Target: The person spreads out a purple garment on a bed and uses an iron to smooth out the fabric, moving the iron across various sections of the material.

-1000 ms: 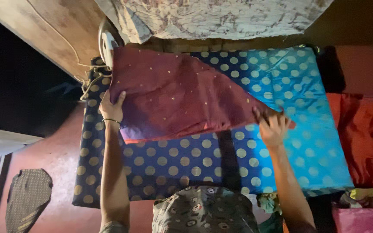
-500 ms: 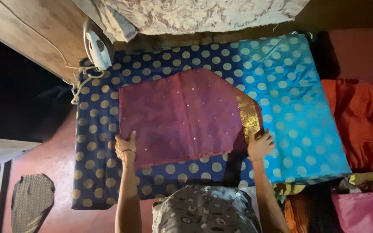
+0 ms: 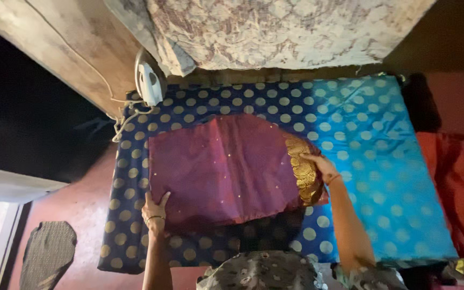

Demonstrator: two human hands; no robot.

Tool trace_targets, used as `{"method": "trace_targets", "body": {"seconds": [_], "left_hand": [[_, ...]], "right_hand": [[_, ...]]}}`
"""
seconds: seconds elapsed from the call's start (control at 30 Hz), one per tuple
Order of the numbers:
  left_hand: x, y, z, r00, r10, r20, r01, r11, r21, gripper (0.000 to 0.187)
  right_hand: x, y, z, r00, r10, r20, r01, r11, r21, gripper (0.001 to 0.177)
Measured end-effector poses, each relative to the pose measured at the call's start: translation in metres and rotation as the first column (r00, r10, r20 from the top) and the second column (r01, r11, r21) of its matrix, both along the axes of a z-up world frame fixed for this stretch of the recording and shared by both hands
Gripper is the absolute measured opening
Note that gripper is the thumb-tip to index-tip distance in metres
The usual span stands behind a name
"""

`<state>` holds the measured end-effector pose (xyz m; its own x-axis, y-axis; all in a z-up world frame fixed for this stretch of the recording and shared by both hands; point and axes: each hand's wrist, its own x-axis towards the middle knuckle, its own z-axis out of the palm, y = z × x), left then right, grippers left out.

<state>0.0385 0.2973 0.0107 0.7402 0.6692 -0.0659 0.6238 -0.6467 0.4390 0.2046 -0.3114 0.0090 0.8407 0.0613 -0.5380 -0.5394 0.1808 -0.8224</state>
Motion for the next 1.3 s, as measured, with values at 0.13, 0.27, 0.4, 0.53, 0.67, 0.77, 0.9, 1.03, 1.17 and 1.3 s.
{"method": "trace_targets", "body": {"seconds": [0.13, 0.27, 0.4, 0.53, 0.67, 0.77, 0.9, 1.03, 1.17, 1.3], "left_hand": [[-0.005, -0.002, -0.004, 1.000, 0.024, 0.005, -0.024, 0.999, 0.022, 0.085], [-0.002, -0.014, 0.001, 0.999, -0.007, -0.036, 0.009, 0.997, 0.074, 0.086], [-0.004, -0.025, -0.002, 1.000, 0.014, 0.005, -0.014, 0.984, 0.179, 0.090], [-0.004, -0.045, -0.003, 0.998, 0.009, 0.056, -0.024, 0.963, 0.270, 0.084], [0.008, -0.106, 0.007, 0.968, -0.252, -0.014, 0.214, 0.788, 0.577, 0.079], [0.019, -0.172, 0.003, 0.794, -0.525, -0.308, 0.608, 0.667, 0.430, 0.073], [0.021, -0.228, -0.019, 0.700, -0.712, 0.050, 0.687, 0.691, 0.225, 0.067], [0.018, -0.221, -0.023, 0.667, -0.745, 0.001, 0.731, 0.654, 0.195, 0.075], [0.018, -0.219, -0.019, 0.643, -0.766, -0.031, 0.750, 0.620, 0.233, 0.077], [0.017, -0.229, -0.007, 0.630, -0.738, -0.243, 0.773, 0.565, 0.288, 0.078]], "right_hand": [[-0.026, 0.021, 0.037, 0.859, 0.037, 0.510, 0.038, 0.990, -0.135, 0.054], [-0.081, -0.004, 0.066, 0.811, 0.066, 0.581, 0.086, 0.970, -0.229, 0.034], [-0.131, -0.013, 0.027, 0.771, 0.058, 0.634, 0.312, 0.833, -0.457, 0.056], [-0.158, -0.010, -0.036, 0.834, 0.022, 0.551, 0.430, 0.602, -0.673, 0.063], [-0.140, -0.003, -0.049, 0.934, -0.308, 0.183, 0.358, 0.783, -0.508, 0.079], [-0.098, -0.019, -0.030, 0.968, -0.245, 0.055, 0.246, 0.879, -0.409, 0.088], [-0.062, -0.005, 0.015, 0.997, -0.036, -0.075, 0.048, 0.984, 0.172, 0.087], [-0.062, 0.010, 0.026, 0.474, 0.038, 0.880, -0.393, 0.903, 0.173, 0.101], [-0.001, 0.021, -0.025, 0.924, 0.169, 0.343, -0.138, 0.984, -0.113, 0.067], [0.017, -0.014, -0.047, 0.924, 0.001, 0.383, 0.059, 0.988, -0.144, 0.046]]}}
